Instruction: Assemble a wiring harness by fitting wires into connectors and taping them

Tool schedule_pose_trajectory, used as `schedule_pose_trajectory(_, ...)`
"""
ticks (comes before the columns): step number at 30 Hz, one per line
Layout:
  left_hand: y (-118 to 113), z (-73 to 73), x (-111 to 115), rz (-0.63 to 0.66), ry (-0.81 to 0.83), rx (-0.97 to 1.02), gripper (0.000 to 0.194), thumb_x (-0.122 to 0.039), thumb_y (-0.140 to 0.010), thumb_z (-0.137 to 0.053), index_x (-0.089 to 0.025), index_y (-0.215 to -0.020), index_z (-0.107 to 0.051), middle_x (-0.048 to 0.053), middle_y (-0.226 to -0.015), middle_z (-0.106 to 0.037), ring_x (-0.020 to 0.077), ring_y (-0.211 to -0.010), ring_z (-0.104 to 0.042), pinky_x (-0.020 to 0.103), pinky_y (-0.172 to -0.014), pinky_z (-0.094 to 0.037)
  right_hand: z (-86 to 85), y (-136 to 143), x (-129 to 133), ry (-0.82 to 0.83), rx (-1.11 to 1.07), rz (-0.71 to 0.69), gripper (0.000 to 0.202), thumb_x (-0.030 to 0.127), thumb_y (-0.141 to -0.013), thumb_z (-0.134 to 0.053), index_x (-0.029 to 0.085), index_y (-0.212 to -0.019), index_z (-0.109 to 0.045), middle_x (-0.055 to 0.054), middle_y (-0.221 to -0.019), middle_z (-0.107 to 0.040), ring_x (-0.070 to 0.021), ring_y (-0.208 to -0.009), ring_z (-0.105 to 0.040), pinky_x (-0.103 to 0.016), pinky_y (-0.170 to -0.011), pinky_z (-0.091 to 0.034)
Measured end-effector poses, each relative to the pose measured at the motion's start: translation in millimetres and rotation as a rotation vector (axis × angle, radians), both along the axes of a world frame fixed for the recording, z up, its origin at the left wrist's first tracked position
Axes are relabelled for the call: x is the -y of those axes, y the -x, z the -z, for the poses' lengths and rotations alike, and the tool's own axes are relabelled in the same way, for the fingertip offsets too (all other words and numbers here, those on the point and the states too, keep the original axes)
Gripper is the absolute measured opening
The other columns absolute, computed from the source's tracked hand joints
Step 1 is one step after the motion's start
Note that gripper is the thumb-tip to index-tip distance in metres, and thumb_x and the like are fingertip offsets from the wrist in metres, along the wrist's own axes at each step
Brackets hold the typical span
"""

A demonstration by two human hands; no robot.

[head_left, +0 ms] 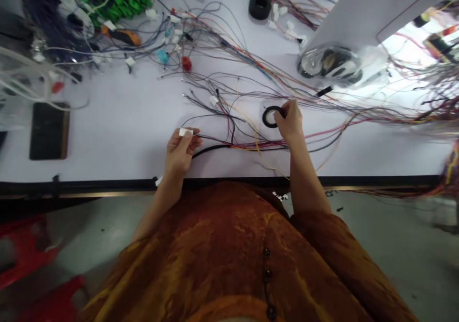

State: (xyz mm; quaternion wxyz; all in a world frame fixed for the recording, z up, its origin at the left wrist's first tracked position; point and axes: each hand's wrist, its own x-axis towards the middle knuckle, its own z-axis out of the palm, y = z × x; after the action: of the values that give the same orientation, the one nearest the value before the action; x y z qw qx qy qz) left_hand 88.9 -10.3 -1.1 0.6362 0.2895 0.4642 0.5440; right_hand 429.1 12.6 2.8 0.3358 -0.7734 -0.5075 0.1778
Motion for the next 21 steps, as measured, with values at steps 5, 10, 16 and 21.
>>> schedule_pose_trajectory(5,4,-4.8,-6,0.058,-0.054,-0.089,0.032,-0.042,-0.078,-0.084,-0.019,-0.090,-0.066,0.000,-0.077,-0.071,0.0093,-0.061,-0.069,0.019,-0.058,-0.058,-30.7,106,-1,0.099,-0.646,-0.454,0.019,0.035,-0.094,-0.056,0.022,-0.108,-0.055,0.006,-0.067,-0.050,-0.0087,-0.051,-0.039,-0.023,-0.048,-0.034)
schedule_pose_trajectory(10,10,-14.2,-11,0.163,-0.202,-0.268,0.031,-0.045,-0.080,-0.080,-0.019,-0.091,-0.068,0.004,-0.089,-0.074,0.0086,-0.065,-0.068,0.018,-0.056,-0.053,-45.3,151,-12,0.282,-0.855,-0.508,0.021,0.037,-0.097,-0.059,0.021,-0.085,-0.051,0.008,-0.060,-0.043,-0.0041,-0.042,-0.024,-0.021,-0.038,-0.017)
schedule_pose_trajectory(16,15,-27.2,-21,0.298,-0.261,-0.417,0.027,-0.043,-0.082,-0.076,-0.020,-0.093,-0.067,0.003,-0.090,-0.074,0.0008,-0.039,-0.041,0.016,-0.034,-0.028,-57.6,150,0,0.367,-0.819,-0.556,0.028,0.041,-0.097,-0.058,0.020,-0.080,-0.052,0.007,-0.062,-0.045,-0.0043,-0.045,-0.030,-0.019,-0.040,-0.023)
schedule_pose_trajectory(21,11,-33.1,-29,0.285,-0.209,-0.377,0.027,-0.042,-0.080,-0.077,-0.020,-0.089,-0.063,-0.002,-0.075,-0.072,-0.0009,-0.032,-0.033,0.014,-0.029,-0.021,-38.3,168,49,-0.019,-0.520,-0.627,0.026,0.037,-0.090,-0.064,0.019,-0.107,-0.058,-0.002,-0.089,-0.062,-0.0135,-0.075,-0.056,-0.028,-0.070,-0.051)
